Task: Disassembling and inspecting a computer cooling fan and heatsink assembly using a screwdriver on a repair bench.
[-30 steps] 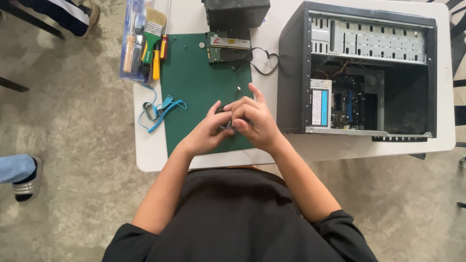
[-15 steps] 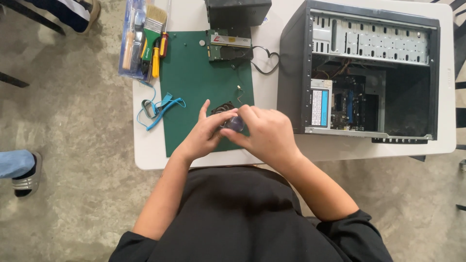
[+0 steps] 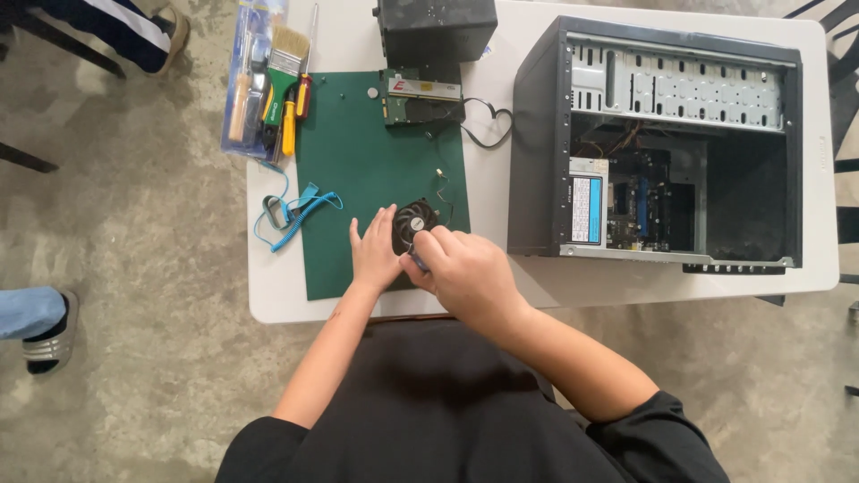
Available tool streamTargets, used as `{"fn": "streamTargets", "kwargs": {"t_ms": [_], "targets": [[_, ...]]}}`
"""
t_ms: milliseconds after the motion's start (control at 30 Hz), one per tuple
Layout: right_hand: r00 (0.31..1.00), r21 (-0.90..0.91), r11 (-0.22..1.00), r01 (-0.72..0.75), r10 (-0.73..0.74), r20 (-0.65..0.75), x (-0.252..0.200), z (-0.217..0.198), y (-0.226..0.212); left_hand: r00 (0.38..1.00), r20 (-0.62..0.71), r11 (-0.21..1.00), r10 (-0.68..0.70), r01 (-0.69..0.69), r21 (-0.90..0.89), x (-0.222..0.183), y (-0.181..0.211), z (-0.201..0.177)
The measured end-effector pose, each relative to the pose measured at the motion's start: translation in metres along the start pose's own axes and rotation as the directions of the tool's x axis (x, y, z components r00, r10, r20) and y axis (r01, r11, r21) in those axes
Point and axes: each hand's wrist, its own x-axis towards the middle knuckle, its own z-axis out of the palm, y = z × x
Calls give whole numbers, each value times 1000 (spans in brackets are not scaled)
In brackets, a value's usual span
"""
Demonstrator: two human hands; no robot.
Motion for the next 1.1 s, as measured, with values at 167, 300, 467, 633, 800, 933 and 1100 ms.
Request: {"fn": "streamTargets", "kwargs": {"t_ms": [167, 300, 467, 633, 800, 933, 1100], "targets": [[1000, 37, 999, 12, -12, -20, 3, 3, -1, 1000, -5, 1000, -13, 13, 20, -1, 3, -4], [999, 22, 999, 42, -41, -29, 5, -1, -2, 1000, 10, 999, -29, 28, 29, -2, 6, -5], [999, 63, 997, 45, -46, 7, 4, 0, 2, 999, 2, 999, -35, 35, 13, -2, 5, -3], [997, 80, 995, 59, -62, 41, 4, 4, 5, 998, 29, 998, -52, 51, 20, 0, 6, -4], [993, 67, 991, 112, -115, 36, 2, 8, 5, 997, 43, 997, -66, 65, 39, 1, 4, -1], [984, 123, 982, 143, -155, 90, 0, 13, 4, 996, 58, 997, -65, 63, 36, 3, -5, 12], [963, 196, 959, 206, -234, 132, 4, 5, 3, 996, 59, 998, -60, 58, 40, 2, -2, 7]]}}
